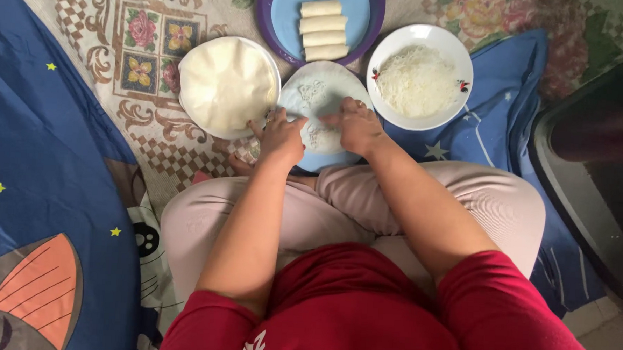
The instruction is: Rolling pastries with shredded filling on a plate while sitting on the floor
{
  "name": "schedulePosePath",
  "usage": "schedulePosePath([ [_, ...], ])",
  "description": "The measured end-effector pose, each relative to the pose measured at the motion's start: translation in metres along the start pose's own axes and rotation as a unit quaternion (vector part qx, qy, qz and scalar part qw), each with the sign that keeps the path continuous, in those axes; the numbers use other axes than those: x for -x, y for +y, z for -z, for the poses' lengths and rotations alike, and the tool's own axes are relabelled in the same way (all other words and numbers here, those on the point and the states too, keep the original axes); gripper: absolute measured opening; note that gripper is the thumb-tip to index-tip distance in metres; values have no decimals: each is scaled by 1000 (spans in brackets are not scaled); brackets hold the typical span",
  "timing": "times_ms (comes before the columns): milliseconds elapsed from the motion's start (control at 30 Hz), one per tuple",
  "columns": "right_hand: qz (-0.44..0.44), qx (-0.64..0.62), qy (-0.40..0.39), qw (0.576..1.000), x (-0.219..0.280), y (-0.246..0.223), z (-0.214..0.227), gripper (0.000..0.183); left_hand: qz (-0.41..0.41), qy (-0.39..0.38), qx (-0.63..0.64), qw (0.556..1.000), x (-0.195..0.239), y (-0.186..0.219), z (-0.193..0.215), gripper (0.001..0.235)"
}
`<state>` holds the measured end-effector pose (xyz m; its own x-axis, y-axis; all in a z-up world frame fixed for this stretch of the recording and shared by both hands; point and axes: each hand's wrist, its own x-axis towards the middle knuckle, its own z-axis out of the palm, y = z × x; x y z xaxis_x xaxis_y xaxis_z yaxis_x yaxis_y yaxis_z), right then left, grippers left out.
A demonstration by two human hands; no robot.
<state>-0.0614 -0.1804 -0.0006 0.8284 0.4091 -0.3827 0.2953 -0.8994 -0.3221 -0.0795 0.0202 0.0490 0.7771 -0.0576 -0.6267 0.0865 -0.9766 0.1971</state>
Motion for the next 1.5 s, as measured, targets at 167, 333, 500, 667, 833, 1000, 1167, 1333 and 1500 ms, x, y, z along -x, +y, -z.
schedulePosePath([
  [167,-40,24,-16,999,3,-29,5,55,17,-29,-18,999,10,15,17,65],
  [333,-4,78,-25,997,-4,-21,-13,50,31,-31,16,999,13,14,17,73],
  [500,-17,62,-18,998,0,-19,-5,47,14,-21,2,1000,13,12,11,69],
  [667,-7,79,-35,996,11,-45,19,44,28,-36,-20,999,19,21,18,69],
  [833,-11,93,-49,994,2,-27,4,41,28,-40,-29,998,15,19,13,71],
  [1000,-26,-62,-29,997,-18,20,-1,59,24,-37,-42,998,13,18,13,68],
  [1167,-53,-5,-56,997,-3,14,-3,68,21,-32,-39,998,20,23,17,69],
  [1333,-16,-43,-56,997,-4,18,-1,63,-1,-31,-37,999,23,26,15,70],
  [1500,-24,-4,-70,997,2,9,0,65,-16,-32,-24,999,20,22,12,68],
])
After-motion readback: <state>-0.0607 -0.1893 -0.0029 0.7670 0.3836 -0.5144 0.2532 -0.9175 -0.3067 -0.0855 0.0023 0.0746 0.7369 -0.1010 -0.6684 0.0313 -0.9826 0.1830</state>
